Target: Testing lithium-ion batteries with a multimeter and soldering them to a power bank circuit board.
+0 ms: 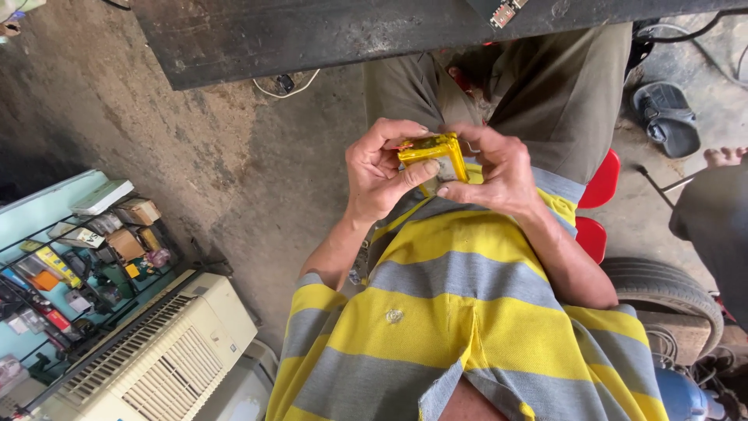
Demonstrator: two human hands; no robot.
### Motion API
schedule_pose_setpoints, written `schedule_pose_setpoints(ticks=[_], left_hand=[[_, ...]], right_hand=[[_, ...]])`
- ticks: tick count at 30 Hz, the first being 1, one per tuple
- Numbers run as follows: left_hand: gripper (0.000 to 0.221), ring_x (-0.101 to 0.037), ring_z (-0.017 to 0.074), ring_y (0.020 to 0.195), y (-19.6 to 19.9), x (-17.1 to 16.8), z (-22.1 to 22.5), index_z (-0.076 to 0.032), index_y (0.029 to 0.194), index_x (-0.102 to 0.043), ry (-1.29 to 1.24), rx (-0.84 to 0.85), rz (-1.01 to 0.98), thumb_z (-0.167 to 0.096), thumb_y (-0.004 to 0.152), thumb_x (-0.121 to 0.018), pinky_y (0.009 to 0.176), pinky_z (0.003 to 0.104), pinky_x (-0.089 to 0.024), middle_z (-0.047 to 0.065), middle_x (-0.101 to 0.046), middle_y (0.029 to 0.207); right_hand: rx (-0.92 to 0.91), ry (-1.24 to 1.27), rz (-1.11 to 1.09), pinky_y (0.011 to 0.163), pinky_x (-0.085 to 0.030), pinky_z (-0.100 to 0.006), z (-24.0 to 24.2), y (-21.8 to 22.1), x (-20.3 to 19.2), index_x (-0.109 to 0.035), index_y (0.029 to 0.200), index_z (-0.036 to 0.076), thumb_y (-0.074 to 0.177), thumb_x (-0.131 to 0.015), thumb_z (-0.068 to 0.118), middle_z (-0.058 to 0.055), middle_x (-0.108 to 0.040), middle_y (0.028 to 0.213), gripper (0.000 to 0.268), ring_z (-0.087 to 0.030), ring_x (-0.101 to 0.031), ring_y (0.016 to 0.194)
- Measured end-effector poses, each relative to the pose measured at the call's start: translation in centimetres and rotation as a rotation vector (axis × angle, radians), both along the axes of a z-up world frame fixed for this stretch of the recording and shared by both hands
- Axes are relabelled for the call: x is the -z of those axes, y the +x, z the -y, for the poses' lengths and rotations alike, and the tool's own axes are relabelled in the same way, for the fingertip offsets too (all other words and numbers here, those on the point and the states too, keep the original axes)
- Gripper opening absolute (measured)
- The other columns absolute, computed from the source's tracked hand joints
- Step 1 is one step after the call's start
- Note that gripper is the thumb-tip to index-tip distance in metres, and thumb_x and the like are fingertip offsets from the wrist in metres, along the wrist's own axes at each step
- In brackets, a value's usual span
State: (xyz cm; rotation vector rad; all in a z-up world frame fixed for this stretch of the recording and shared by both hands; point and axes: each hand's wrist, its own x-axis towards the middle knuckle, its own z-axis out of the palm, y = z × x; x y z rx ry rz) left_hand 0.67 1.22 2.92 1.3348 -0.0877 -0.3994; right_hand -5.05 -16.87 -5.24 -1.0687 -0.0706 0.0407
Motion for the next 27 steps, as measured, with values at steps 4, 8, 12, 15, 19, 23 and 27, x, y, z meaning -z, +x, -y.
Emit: schedule_pose_setpoints(ticks=[4,8,12,15,19,23,27], left_hand=[[0.040,-0.071,0.0165,0.102,0.4,0.0,0.1,0.005,0.117,-0.068,-0.015,-0.072,-0.012,-0.003,0.083,-0.088,0.089,0.031,-0.061,0.016,-0.073,0.106],[0.065,-0.063,0.0157,0.108,0.9,-1.0,0.4,0.001,0.132,-0.065,-0.071,0.039,-0.086,-0.025,0.079,-0.094,0.101,0.035,-0.054,0.012,-0.069,0.117],[0.033,-0.063,0.0122,0.099,1.0,-0.7,1.2,0.004,0.116,-0.072,-0.046,-0.045,-0.112,-0.016,0.092,-0.080,0.090,0.028,-0.055,0.011,-0.070,0.100],[0.028,-0.071,0.0241,0.088,2.5,-1.6,2.9,0.006,0.111,-0.073,-0.122,0.086,0.211,-0.011,0.090,-0.080,0.081,0.036,-0.059,0.020,-0.073,0.098],[0.081,-0.063,0.0222,0.125,3.8,-3.2,5.0,-0.004,0.148,-0.054,-0.157,0.152,0.336,-0.025,0.079,-0.093,0.107,0.042,-0.052,0.013,-0.066,0.134],[0.043,-0.066,0.0257,0.123,6.7,-5.6,3.6,-0.004,0.130,-0.062,0.364,0.071,0.529,-0.024,0.096,-0.078,0.102,0.036,-0.059,0.015,-0.066,0.134],[0.021,-0.069,0.0221,0.086,5.6,-4.0,3.8,-0.003,0.116,-0.064,0.403,0.033,0.664,-0.017,0.102,-0.068,0.078,0.032,-0.060,0.014,-0.070,0.103]], right_hand=[[-0.030,-0.212,-0.124,0.061,-0.053,-0.033,0.2,-1.3,1.0,-0.076,0.098,-0.003,0.075,-0.095,0.007,-0.011,-0.070,0.073,0.031,-0.010,-0.059,0.069],[0.008,-0.345,-0.066,0.056,-0.050,-0.038,1.2,-0.4,-0.7,-0.075,0.090,0.000,0.078,-0.092,0.012,-0.012,-0.065,0.067,0.024,-0.014,-0.056,0.060],[0.049,-0.450,0.069,0.057,-0.054,-0.038,1.8,0.2,-2.7,-0.077,0.092,0.001,0.079,-0.092,0.018,-0.012,-0.065,0.067,0.026,-0.026,-0.063,0.055],[0.183,-0.603,0.278,0.052,-0.053,-0.043,3.7,0.8,-4.3,-0.077,0.095,0.001,0.082,-0.088,0.021,-0.011,-0.063,0.065,0.027,-0.032,-0.062,0.050],[0.451,-0.771,0.523,0.055,-0.051,-0.042,8.8,1.2,-6.4,-0.074,0.091,-0.011,0.080,-0.091,0.010,-0.022,-0.066,0.069,0.029,-0.036,-0.061,0.054],[0.807,-1.358,0.688,0.066,-0.055,-0.052,13.7,2.5,-9.7,-0.077,0.116,-0.012,0.102,-0.075,0.028,-0.032,-0.073,0.099,0.043,-0.044,-0.071,0.080],[0.934,-1.588,0.689,0.056,-0.049,-0.042,13.8,3.0,-10.5,-0.082,0.102,-0.006,0.078,-0.088,-0.009,-0.021,-0.075,0.091,0.025,-0.032,-0.064,0.066]])
